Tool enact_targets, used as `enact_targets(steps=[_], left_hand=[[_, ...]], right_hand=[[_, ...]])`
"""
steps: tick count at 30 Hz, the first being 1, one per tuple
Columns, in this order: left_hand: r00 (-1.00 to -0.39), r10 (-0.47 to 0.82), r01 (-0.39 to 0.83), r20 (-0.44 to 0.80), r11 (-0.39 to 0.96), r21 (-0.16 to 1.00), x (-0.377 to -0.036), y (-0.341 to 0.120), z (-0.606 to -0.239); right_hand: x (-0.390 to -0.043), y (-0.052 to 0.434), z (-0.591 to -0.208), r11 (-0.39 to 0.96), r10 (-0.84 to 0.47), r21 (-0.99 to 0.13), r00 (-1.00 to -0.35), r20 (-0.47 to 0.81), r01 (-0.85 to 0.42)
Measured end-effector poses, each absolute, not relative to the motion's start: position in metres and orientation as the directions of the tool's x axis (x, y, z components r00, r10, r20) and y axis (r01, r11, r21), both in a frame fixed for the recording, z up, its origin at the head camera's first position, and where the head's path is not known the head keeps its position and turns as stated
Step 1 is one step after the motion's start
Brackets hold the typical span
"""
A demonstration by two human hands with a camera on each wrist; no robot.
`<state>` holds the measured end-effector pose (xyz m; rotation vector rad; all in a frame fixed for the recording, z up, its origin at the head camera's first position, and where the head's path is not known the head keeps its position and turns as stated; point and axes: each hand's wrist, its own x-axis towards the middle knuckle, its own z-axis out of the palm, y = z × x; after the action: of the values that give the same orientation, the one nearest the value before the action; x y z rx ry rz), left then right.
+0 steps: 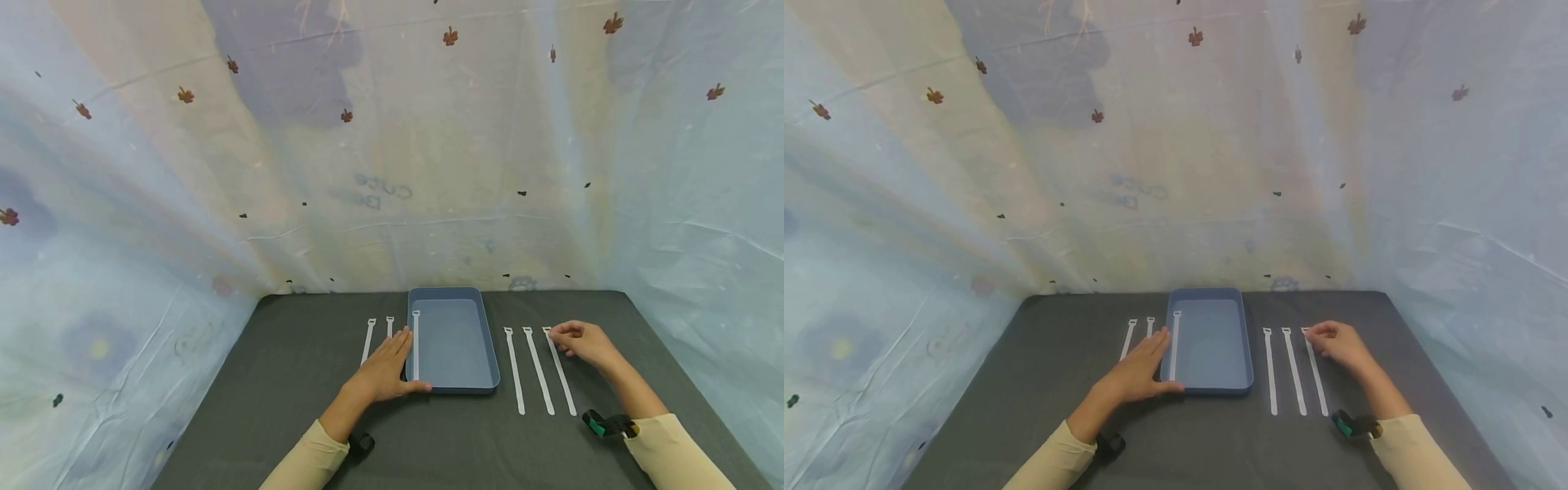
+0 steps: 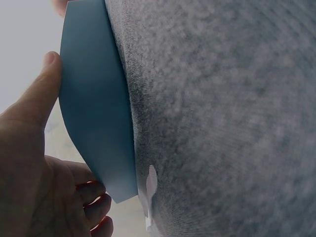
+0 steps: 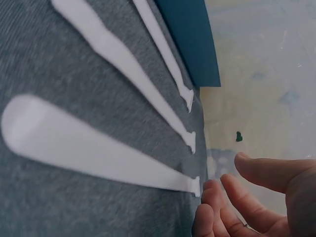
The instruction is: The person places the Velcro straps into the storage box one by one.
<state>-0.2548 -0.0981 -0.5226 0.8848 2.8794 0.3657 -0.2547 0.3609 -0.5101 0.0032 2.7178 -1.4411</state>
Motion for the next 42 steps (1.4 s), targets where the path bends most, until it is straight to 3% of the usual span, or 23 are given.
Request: enact_targets(steps=[42], left_hand=[[-0.827,0.560,0.528,-0.045,0.802,0.281,-0.253,-0.097,-0.518]], right_hand=[[-0.269,0.364,-0.528,0.676,0.069,-0.730,-0.995,-0.070,0.098]])
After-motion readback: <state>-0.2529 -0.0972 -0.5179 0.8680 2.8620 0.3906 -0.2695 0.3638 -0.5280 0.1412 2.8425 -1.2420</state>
